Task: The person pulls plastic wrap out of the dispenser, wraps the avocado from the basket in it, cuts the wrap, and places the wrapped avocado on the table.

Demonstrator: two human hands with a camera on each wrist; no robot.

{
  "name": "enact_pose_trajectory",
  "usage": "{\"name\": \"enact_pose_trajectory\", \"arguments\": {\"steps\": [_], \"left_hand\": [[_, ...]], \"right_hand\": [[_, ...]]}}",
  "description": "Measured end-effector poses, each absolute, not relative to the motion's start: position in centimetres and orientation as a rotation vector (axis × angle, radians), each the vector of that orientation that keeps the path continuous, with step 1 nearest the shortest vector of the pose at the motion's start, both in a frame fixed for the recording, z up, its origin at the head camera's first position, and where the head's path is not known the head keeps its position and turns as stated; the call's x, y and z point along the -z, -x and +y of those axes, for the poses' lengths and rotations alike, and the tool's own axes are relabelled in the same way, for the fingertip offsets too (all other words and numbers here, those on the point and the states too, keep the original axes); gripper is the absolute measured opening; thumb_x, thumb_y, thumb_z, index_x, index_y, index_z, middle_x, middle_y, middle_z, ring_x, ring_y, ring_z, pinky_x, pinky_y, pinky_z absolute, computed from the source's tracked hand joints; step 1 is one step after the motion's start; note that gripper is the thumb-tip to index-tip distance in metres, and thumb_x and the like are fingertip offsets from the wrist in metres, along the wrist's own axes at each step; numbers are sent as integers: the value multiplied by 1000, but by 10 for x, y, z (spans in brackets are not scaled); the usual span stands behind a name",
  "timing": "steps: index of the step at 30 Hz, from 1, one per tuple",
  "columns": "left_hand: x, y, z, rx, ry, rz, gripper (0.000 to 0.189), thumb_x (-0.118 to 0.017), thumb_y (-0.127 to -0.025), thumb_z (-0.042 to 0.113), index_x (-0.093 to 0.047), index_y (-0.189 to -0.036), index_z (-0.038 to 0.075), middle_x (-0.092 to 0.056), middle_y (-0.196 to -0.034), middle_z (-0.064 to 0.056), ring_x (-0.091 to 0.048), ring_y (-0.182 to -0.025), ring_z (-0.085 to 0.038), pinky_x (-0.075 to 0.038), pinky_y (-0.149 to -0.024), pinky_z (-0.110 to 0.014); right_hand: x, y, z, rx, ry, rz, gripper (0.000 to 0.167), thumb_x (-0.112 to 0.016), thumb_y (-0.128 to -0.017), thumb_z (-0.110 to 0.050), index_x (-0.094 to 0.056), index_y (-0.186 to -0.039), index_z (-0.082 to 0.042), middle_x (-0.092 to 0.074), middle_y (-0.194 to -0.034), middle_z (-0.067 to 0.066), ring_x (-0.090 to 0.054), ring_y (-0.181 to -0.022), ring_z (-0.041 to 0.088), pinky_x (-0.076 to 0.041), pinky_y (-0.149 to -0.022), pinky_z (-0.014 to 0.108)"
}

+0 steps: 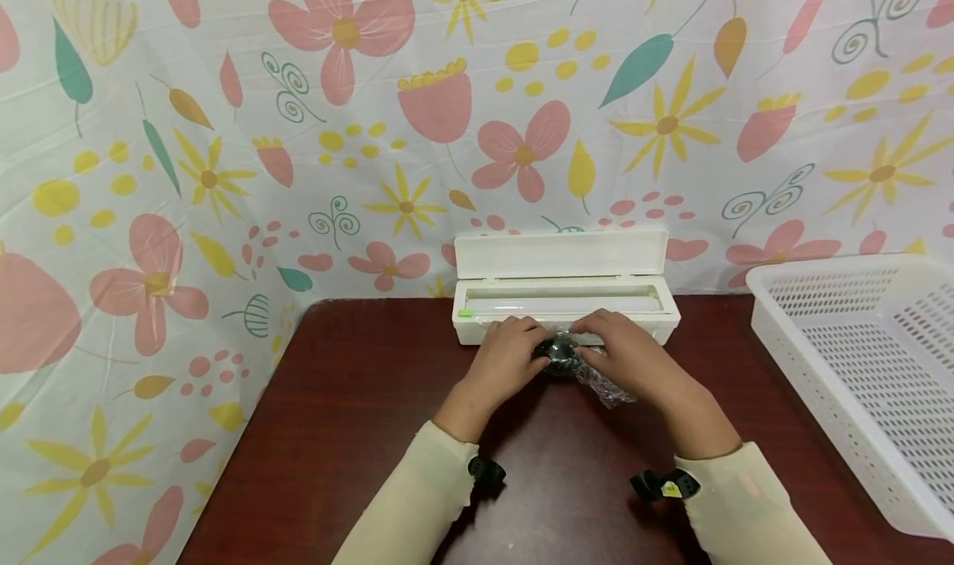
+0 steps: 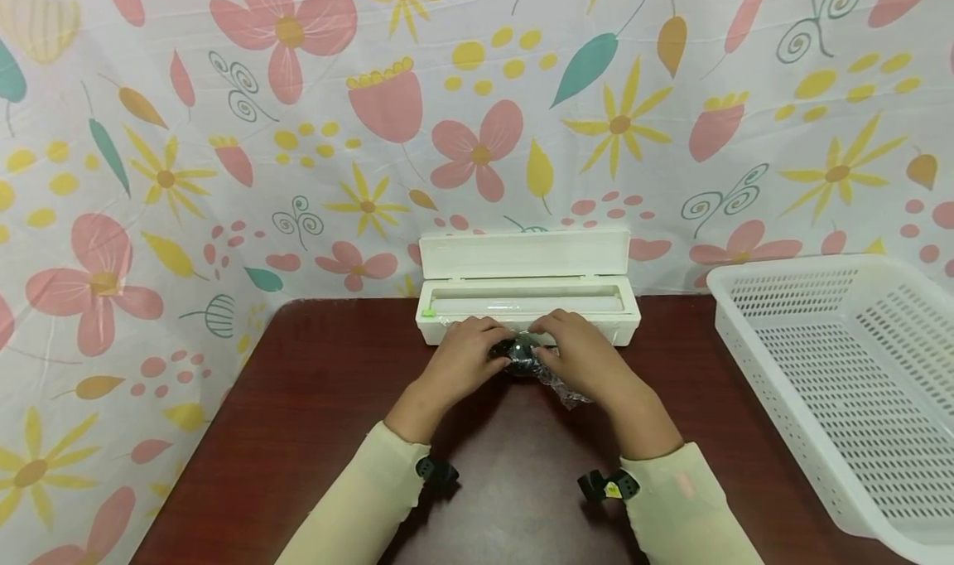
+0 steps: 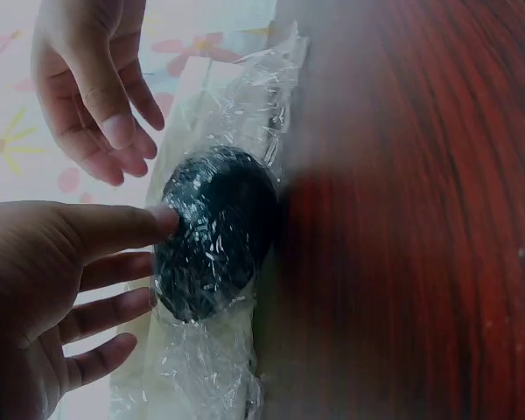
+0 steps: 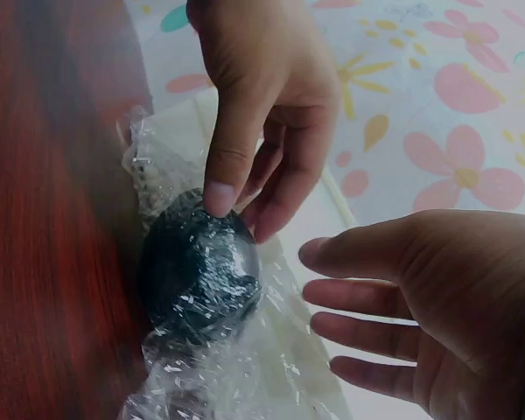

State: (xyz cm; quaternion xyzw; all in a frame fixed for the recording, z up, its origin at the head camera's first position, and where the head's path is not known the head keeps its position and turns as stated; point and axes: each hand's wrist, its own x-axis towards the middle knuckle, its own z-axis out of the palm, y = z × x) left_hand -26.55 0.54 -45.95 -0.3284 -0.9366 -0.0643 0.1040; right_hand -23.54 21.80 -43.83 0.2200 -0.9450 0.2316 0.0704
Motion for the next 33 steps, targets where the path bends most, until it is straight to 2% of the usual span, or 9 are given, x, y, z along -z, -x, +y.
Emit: {"name": "enact_pose_trajectory", "arguments": {"steps": [5, 12, 15, 25, 33], "left_hand": [[461, 267, 4, 232, 970, -2775, 39, -71, -94, 40, -68, -130, 25, -66, -129, 7, -62, -115, -16, -50, -97, -41], [464, 269, 3, 269, 957, -2792, 40, -68, -95, 42, -66, -132, 25, -66, -130, 7, -62, -116, -16, -49, -101, -42], [464, 269, 3, 278, 958, -2788, 41, -68, -96, 42, -66, -133, 25, -66, -130, 6, -62, -116, -16, -49, -101, -41], [461, 267, 6, 327, 968, -2718, 35, -66, -98, 36, -67, -130, 22, -66, -123, 3, -62, -109, -18, -52, -96, -39], [469, 265, 10, 226, 968, -2732, 62, -80, -86, 43, -56, -140, 23, -59, -129, 0, -57, -118, -21, -48, -102, -43]], "right_hand": [[445, 237, 216, -716, -713, -2862, 33, -76, -90, -15, -68, -121, -5, -67, -116, 13, -65, -109, 34, -52, -93, 53], [460, 240, 210, -648, -718, -2835, 54, -85, -80, -18, -62, -126, -2, -63, -117, 18, -62, -108, 36, -51, -94, 54], [467, 243, 208, -602, -710, -2799, 57, -87, -78, -19, -62, -127, -2, -62, -114, 17, -63, -106, 35, -51, -93, 52], [464, 244, 219, -712, -618, -2831, 42, -78, -90, -24, -63, -124, -5, -61, -116, 11, -63, -95, 25, -53, -82, 44], [463, 245, 222, -777, -619, -2814, 38, -75, -93, -24, -64, -124, -6, -62, -117, 11, -65, -99, 28, -55, -84, 46]]}}
